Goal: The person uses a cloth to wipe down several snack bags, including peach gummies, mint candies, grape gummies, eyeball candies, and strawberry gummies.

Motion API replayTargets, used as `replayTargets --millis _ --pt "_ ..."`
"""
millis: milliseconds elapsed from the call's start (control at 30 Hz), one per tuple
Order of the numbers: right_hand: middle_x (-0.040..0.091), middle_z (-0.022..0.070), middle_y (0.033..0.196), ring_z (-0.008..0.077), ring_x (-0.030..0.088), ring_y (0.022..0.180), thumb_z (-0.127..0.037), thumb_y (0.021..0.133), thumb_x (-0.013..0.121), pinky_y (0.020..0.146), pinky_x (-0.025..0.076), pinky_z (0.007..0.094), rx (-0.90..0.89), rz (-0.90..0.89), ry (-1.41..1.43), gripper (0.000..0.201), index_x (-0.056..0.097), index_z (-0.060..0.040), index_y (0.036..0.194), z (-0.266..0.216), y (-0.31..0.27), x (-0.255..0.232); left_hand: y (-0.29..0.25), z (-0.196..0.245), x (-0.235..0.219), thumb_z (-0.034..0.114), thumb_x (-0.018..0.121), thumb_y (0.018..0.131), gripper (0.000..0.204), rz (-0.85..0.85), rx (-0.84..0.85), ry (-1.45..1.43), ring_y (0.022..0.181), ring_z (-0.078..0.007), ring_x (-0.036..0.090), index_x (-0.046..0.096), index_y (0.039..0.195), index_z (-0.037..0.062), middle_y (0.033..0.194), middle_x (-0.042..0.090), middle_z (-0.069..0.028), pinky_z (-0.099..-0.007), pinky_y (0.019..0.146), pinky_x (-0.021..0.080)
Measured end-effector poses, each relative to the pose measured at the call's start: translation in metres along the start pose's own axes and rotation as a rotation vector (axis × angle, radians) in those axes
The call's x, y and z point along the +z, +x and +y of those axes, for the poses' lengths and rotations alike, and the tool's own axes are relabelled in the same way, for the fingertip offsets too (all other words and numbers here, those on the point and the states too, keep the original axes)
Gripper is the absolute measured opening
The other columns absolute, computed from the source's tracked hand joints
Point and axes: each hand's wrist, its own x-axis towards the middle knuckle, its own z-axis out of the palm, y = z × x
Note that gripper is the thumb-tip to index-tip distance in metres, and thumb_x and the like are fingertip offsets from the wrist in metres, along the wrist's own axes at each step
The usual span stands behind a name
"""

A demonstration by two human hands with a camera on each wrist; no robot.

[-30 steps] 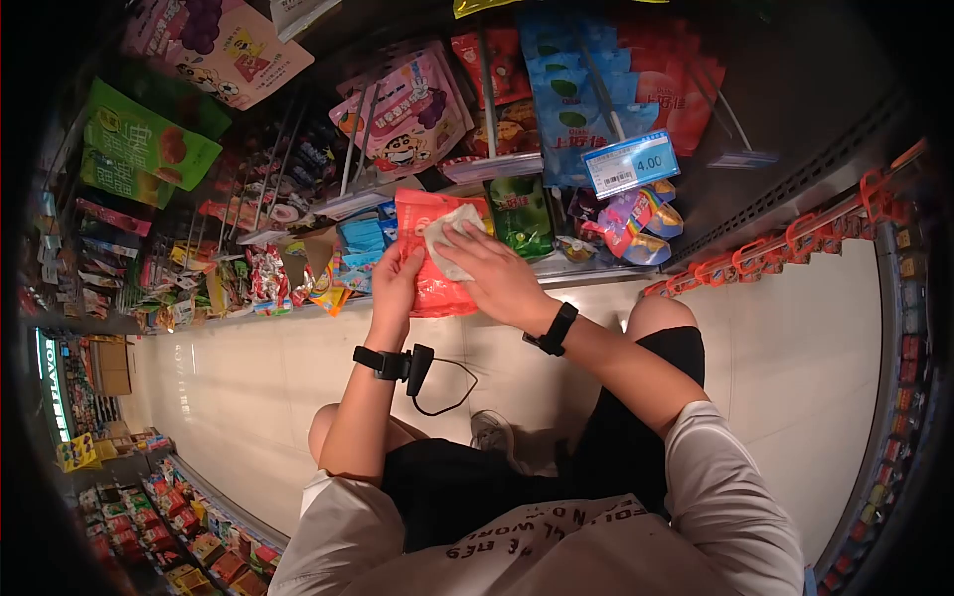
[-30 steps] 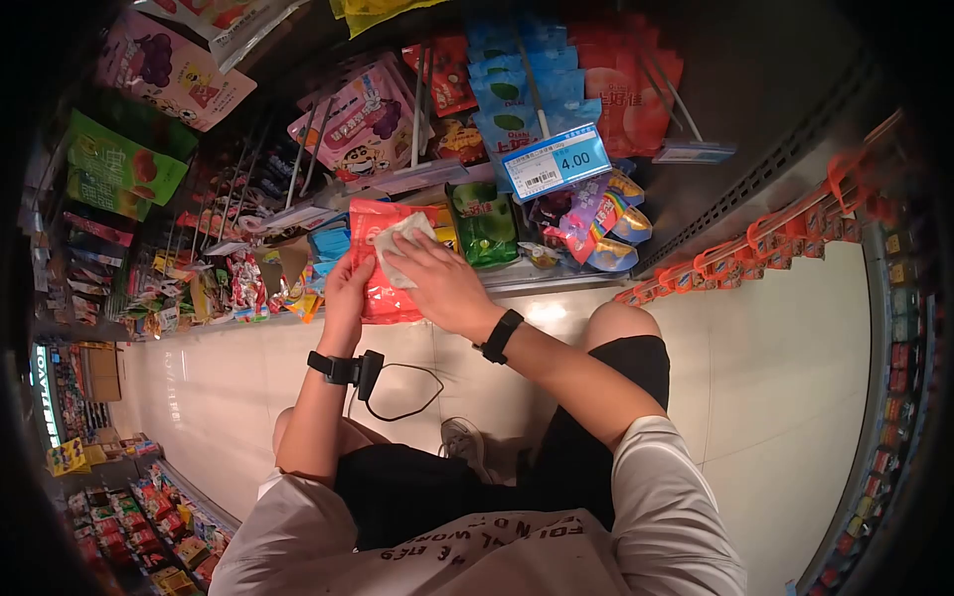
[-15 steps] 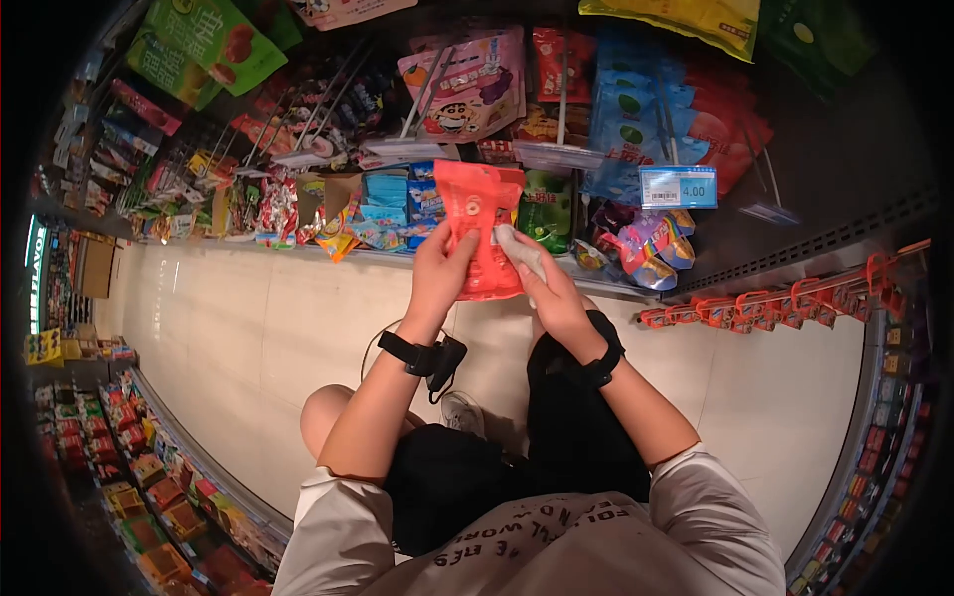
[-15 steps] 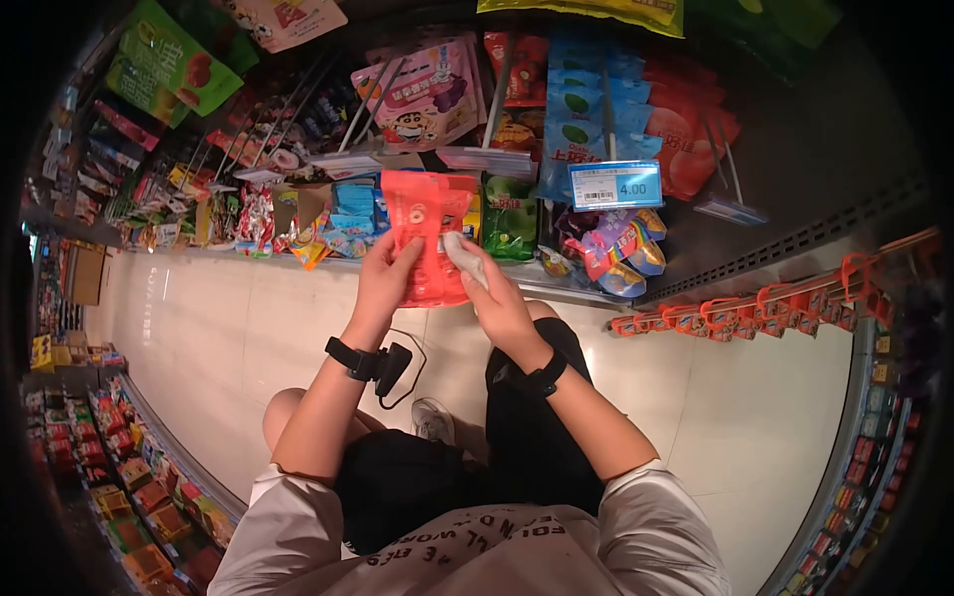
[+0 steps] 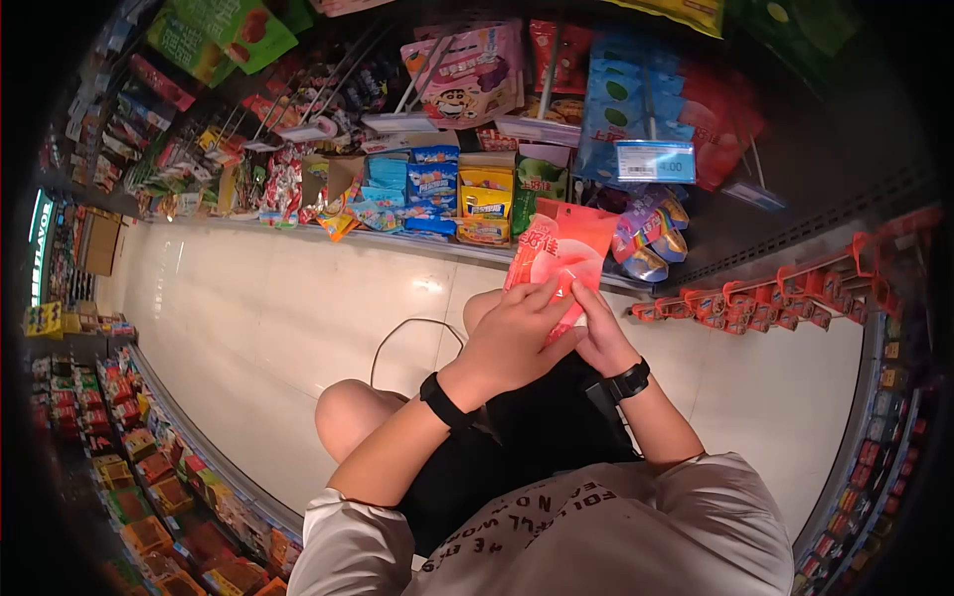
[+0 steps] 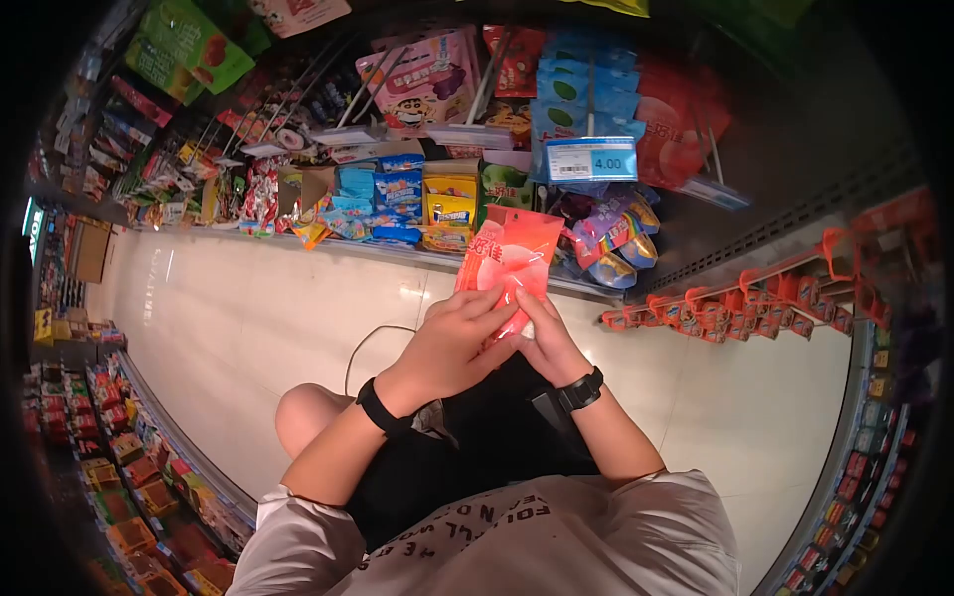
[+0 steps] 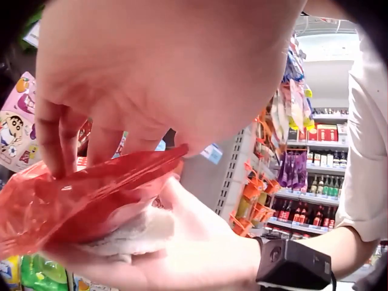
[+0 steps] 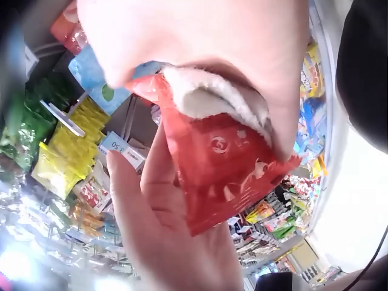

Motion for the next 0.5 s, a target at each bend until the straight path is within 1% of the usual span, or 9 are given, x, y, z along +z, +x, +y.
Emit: replayTargets --millis 33,100,133,167,233,267,333,367,500 --pt "0.050 0.0082 0.136 0.0213 0.048 0.128 -0.032 0.099 0.051 0.101 0.045 0.0416 0.045 0.140 -0.076 0.044 0.043 -0.0090 0.135 -0.001 -0.005 -0.001 0.001 -0.006 0.000 0.024 0.066 0.087 0.037 -0.021 0.018 0.009 0.109 -0.0350 0.058 0.064 0.117 0.0036 0.121 0.061 -0.0214 -0.0400 0.092 0.047" --pt "0.055 0.0076 0.129 0.0197 0.053 0.122 -0.026 0.098 0.053 0.097 0.050 0.0408 -0.001 0.135 0.045 0.038 0.047 -0.0065 0.130 -0.003 -0.009 -0.018 0.008 -0.025 0.007 0.021 0.068 0.086 0.038 -0.141 -0.082 -0.288 0.118 -0.0344 0.055 0.063 0.120 0.0055 0.127 0.058 -0.0210 -0.0396 0.095 0.046" --pt "0.055 0.0085 0.128 0.0201 0.054 0.120 -0.023 0.098 0.054 0.098 0.050 0.0404 -0.055 0.128 0.076 0.037 0.047 -0.0059 0.129 -0.006 -0.013 -0.023 0.014 -0.032 0.008 0.020 0.066 0.087 0.042 -0.005 -0.090 -0.343 0.123 -0.0338 0.052 0.059 0.126 0.0062 0.131 0.055 -0.0214 -0.0393 0.097 0.045" --pt "0.056 0.0093 0.127 0.0205 0.056 0.118 -0.021 0.097 0.055 0.098 0.050 0.0400 -0.117 0.120 0.105 0.036 0.047 -0.0052 0.129 -0.011 -0.019 -0.028 0.022 -0.030 0.005 0.023 0.063 0.090 0.045 0.131 -0.135 -0.234 0.120 -0.0301 0.055 0.054 0.130 0.0039 0.131 0.055 -0.0210 -0.0391 0.096 0.045" --pt "0.056 0.0100 0.127 0.0210 0.057 0.117 -0.018 0.097 0.055 0.099 0.049 0.0386 -0.153 0.132 0.150 0.037 0.046 -0.0044 0.130 -0.024 -0.035 -0.030 0.032 -0.030 0.013 0.028 0.063 0.091 0.045 0.136 -0.439 -0.449 0.111 -0.0245 0.060 0.055 0.128 0.0033 0.122 0.061 -0.0151 -0.0354 0.091 0.049" --pt "0.056 0.0097 0.127 0.0200 0.058 0.116 -0.019 0.097 0.056 0.098 0.050 0.0372 -0.165 0.081 0.153 0.038 0.046 -0.0040 0.130 -0.029 -0.040 -0.029 0.037 -0.027 0.012 0.028 0.063 0.091 0.045 0.134 -0.422 -0.450 0.111 -0.0245 0.060 0.055 0.128 0.0033 0.122 0.061 -0.0151 -0.0354 0.091 0.049" --pt "0.056 0.0094 0.126 0.0191 0.059 0.114 -0.020 0.097 0.056 0.097 0.051 0.0359 -0.181 0.038 0.146 0.039 0.046 -0.0035 0.131 -0.038 -0.051 -0.030 0.047 -0.018 0.004 0.033 0.059 0.095 0.045 -0.346 -0.645 -1.014 0.107 -0.0157 0.061 0.054 0.128 0.0040 0.122 0.061 -0.0088 -0.0317 0.091 0.050" --pt "0.057 0.0084 0.125 0.0173 0.059 0.113 -0.021 0.097 0.057 0.095 0.051 0.0350 -0.180 0.059 0.014 0.040 0.046 -0.0036 0.131 -0.044 -0.056 -0.031 0.056 -0.015 -0.003 0.030 0.061 0.094 0.039 -0.453 -0.633 -0.969 0.099 -0.0109 0.063 0.055 0.126 0.0069 0.114 0.064 -0.0030 -0.0278 0.088 0.051" --pt "0.059 0.0052 0.121 0.0121 0.059 0.109 -0.026 0.096 0.059 0.091 0.051 0.0308 -0.222 0.096 -0.218 0.043 0.046 -0.0033 0.131 -0.057 -0.070 -0.027 0.094 -0.018 -0.020 0.017 0.063 0.092 0.032 -0.530 -0.470 -0.847 0.095 -0.0097 0.063 0.057 0.120 0.0020 0.105 0.067 -0.0035 -0.0254 0.081 0.052"
